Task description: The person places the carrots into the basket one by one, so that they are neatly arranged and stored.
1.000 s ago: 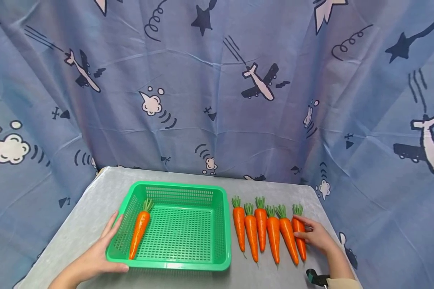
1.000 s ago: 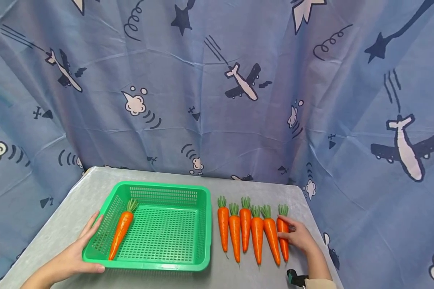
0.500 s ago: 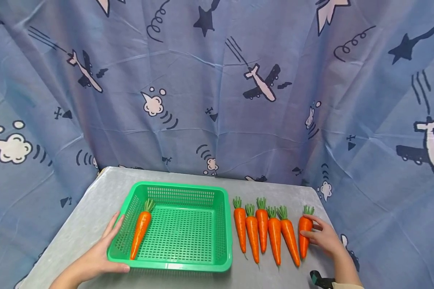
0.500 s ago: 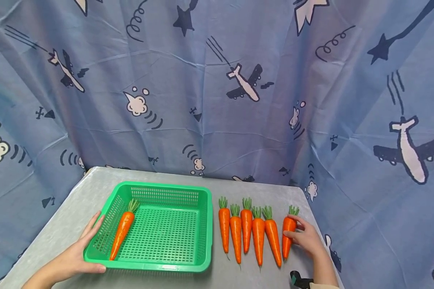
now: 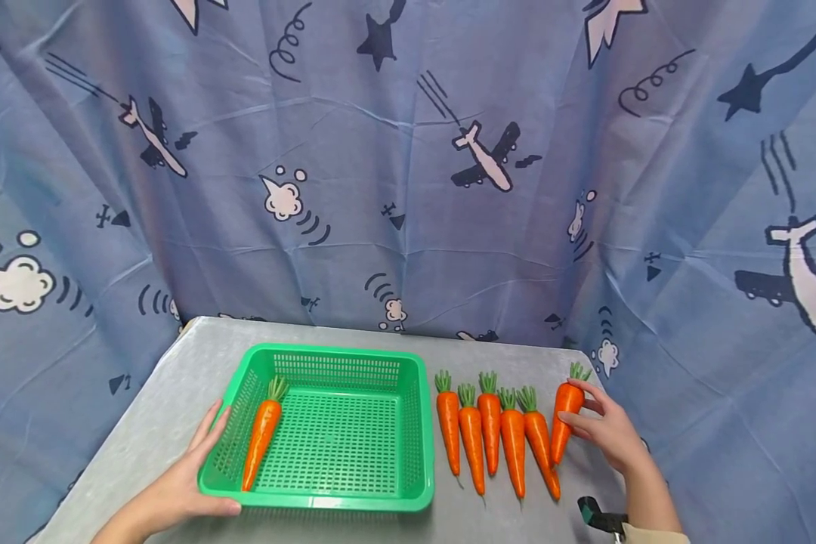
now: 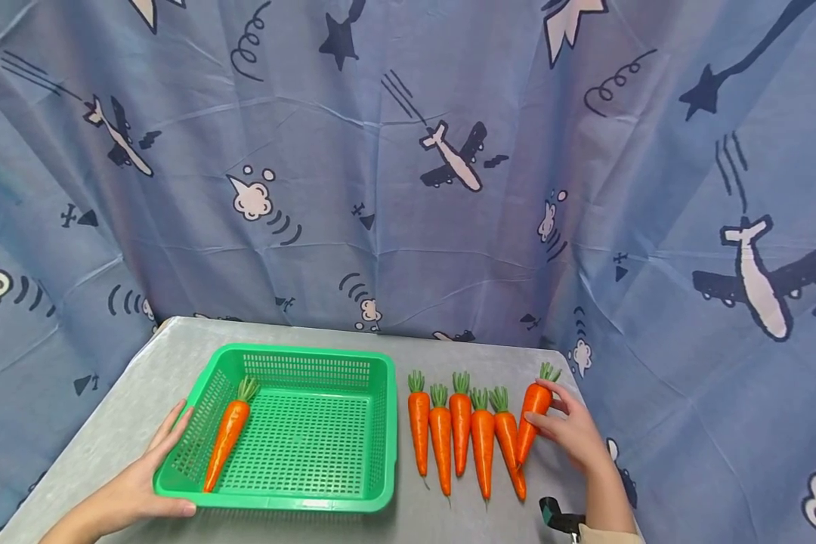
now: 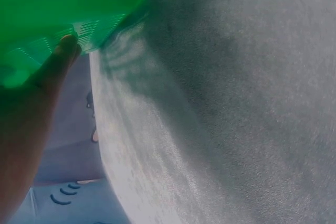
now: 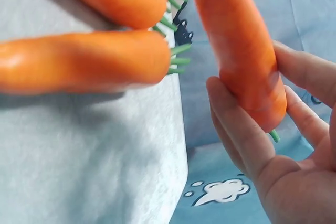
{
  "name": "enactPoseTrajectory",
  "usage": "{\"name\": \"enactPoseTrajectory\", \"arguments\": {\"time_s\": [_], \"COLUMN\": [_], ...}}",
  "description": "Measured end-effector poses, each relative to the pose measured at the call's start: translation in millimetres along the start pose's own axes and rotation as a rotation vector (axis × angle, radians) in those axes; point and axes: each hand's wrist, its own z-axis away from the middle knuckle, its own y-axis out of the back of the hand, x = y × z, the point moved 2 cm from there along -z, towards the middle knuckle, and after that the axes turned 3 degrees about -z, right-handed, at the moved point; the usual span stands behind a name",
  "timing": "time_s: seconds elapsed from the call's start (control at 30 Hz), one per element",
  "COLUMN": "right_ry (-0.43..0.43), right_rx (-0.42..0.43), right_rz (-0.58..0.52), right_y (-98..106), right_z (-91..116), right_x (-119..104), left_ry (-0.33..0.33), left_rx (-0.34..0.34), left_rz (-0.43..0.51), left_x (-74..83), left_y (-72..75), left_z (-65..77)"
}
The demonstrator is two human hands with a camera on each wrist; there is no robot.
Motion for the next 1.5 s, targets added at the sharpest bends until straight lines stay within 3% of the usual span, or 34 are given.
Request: {"name": "enactPoseTrajectory", "arguments": {"time_s": [0.6,0.93,1.27,1.5], "right_ry": [0.187,0.192,0.210,0.214], "right_rx": [-0.069,-0.095,-0.142,-0.190], "right_rz": [-0.010,0.003,-0.076,-0.126], "right_y": [-26,-44,-66,-87], "right_z": [6,2,-5,-11], "right_x": [-44,-56,-67,-75], "left_ry": [-0.019,0.019,0.021,0.027], "left_rx": [0.006,-0.036,-0.035,-0.031], "left_rz": [-0.043,-0.008,0.022,-0.023], "left_x": [1.9,0.9,0.2,1.4], "left_y": [-0.8,-0.1,0.7,0.4], "left_z": [2.0,0.3,-0.1,0.4]}}
